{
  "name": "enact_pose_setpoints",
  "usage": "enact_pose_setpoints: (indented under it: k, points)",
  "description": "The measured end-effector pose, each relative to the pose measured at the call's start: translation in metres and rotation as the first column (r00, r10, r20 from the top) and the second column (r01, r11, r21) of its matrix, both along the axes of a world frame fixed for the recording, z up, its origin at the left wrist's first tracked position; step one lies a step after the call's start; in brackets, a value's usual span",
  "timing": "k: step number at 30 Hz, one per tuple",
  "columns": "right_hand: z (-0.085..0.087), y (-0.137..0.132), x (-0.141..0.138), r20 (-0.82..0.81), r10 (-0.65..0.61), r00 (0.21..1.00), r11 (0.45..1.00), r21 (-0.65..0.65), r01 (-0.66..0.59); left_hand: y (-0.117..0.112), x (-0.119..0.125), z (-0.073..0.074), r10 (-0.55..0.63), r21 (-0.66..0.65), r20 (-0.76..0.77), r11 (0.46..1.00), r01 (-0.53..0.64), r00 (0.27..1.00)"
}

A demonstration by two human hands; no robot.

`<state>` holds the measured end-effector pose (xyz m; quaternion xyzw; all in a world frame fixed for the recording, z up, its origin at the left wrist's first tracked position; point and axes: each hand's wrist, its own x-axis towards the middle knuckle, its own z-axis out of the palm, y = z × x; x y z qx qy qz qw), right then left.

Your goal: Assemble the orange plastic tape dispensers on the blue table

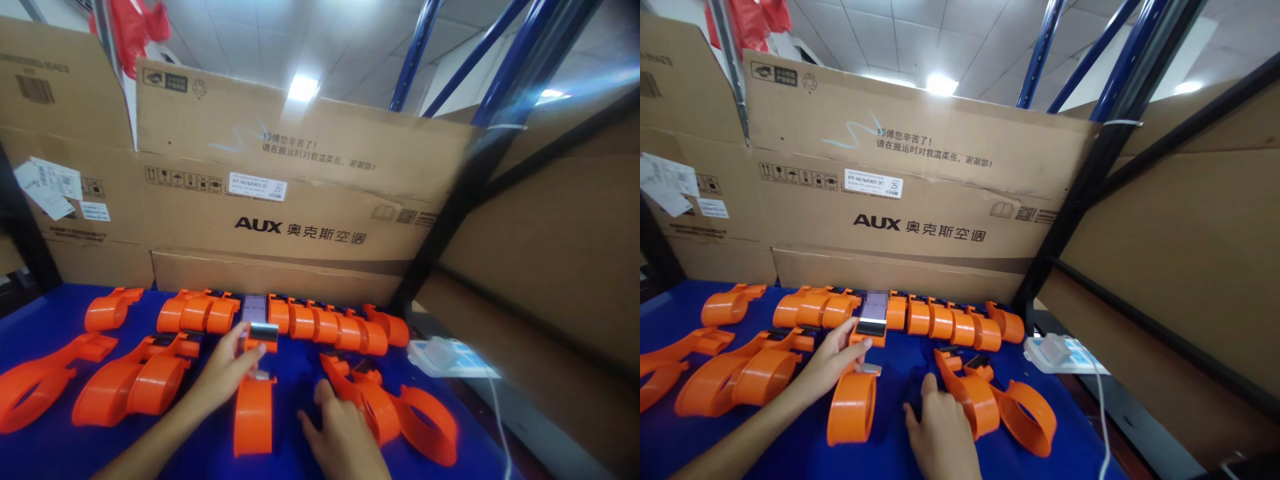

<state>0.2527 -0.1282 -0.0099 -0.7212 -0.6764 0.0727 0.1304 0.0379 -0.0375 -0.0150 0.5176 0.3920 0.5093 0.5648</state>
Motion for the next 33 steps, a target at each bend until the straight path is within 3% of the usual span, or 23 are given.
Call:
enact_pose_setpoints:
  k: [5, 9, 13, 16, 19, 23, 26, 29, 33]
  points:
    - [0.009, 0.005, -0.002, -0.198, 0.100, 0.975, 0.967, 0.248, -0.049, 0.001, 0.000, 0.000, -0.019, -0.002, 0.002, 1.000, 0.019, 1.000]
    - [0.025, 0.027, -0.011, -0.397, 0.272, 0.877, 0.934, 0.328, -0.142, 0.004, 0.000, 0.000, -0.022, 0.000, 0.021, 1.000, 0.022, 1.000]
    - [0.033, 0.060, -0.024, -0.608, 0.347, 0.714, 0.909, 0.406, -0.097, 0.010, -0.001, 0.000, -0.032, -0.001, 0.032, 0.999, 0.032, 0.999]
    - [0.032, 0.080, -0.034, -0.741, 0.406, 0.535, 0.904, 0.410, -0.118, 0.012, -0.001, 0.000, -0.020, -0.003, 0.033, 1.000, 0.020, 0.999]
    - [0.027, 0.089, -0.041, -0.811, 0.440, 0.386, 0.897, 0.415, -0.151, 0.011, -0.001, 0.001, -0.017, 0.008, 0.049, 1.000, 0.016, 0.999]
    - [0.020, 0.090, -0.046, -0.877, 0.411, 0.248, 0.911, 0.385, -0.148, 0.011, -0.002, 0.004, -0.060, 0.020, 0.054, 0.998, 0.059, 0.997]
    - [0.016, 0.090, -0.046, -0.906, 0.371, 0.205, 0.929, 0.363, -0.076, 0.011, -0.003, 0.005, -0.058, 0.006, 0.043, 0.998, 0.057, 0.997]
    - [0.015, 0.091, -0.042, -0.899, 0.385, 0.211, 0.920, 0.393, -0.002, 0.010, -0.003, 0.005, -0.029, -0.003, 0.042, 1.000, 0.029, 0.999]
    - [0.014, 0.089, -0.032, -0.841, 0.446, 0.308, 0.879, 0.477, 0.030, 0.010, -0.002, 0.007, 0.010, 0.004, 0.046, 1.000, -0.010, 0.999]
